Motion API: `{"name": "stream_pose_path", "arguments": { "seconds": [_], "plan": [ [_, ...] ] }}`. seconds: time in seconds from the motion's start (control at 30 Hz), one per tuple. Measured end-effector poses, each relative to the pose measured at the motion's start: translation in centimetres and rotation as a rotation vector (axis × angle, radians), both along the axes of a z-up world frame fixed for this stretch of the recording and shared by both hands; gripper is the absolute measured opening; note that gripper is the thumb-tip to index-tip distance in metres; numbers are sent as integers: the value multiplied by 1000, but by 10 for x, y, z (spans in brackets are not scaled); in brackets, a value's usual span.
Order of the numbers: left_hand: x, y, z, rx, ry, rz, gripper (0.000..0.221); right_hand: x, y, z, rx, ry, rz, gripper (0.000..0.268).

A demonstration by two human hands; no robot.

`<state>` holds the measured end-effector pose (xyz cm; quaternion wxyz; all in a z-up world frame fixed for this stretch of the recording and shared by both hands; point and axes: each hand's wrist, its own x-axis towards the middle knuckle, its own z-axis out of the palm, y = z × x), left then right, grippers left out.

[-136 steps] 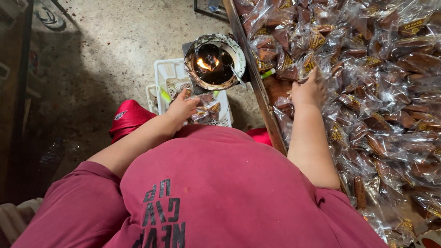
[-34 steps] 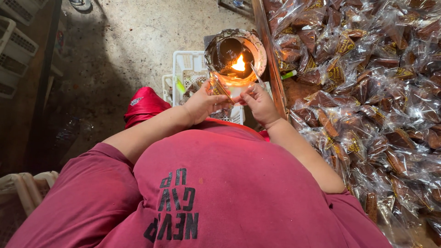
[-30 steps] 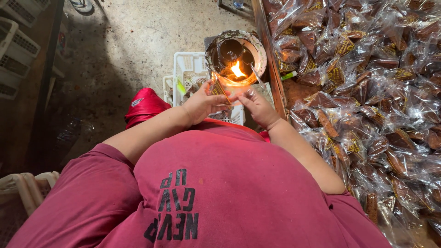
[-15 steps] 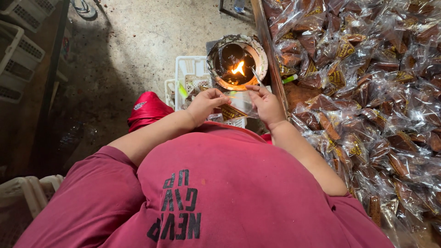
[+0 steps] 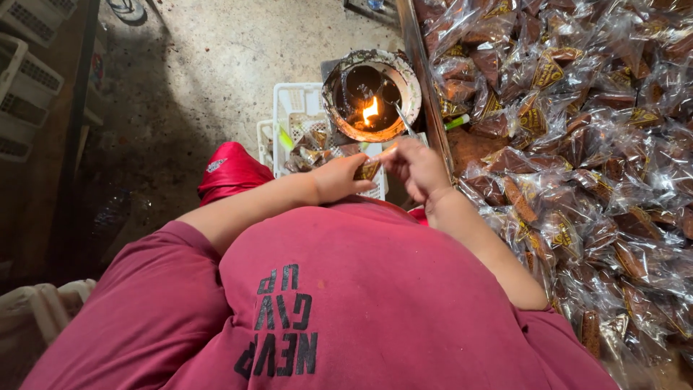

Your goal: Sealing plastic food bags by folding the top and passing it over a small flame.

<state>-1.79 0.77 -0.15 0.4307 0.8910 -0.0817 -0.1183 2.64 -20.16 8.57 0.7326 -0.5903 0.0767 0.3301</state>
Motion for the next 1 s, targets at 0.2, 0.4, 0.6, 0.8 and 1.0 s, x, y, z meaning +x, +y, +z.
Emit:
{"name": "stream_pose_path", "arguments": {
  "seconds": [0.2,0.4,0.6,0.8,1.0],
  "plan": [
    [10,-11,-8,-772,403,298,28,39,-16,-46,109,-161,-316,16],
    [25,-6,3,-999,607,477,34,40,-13,-44,6,-235,-229,14],
    [13,-8,6,-951,557,429,38,35,-12,-45,-60,-239,-159,15],
    [2,-21,-13,-989,439,181,24,11,-1,-20,6,-85,45,25],
    [-12,-3,27,-1154,283,427,56,9,-6,-16,16,-12,74,14]
  ]
}}
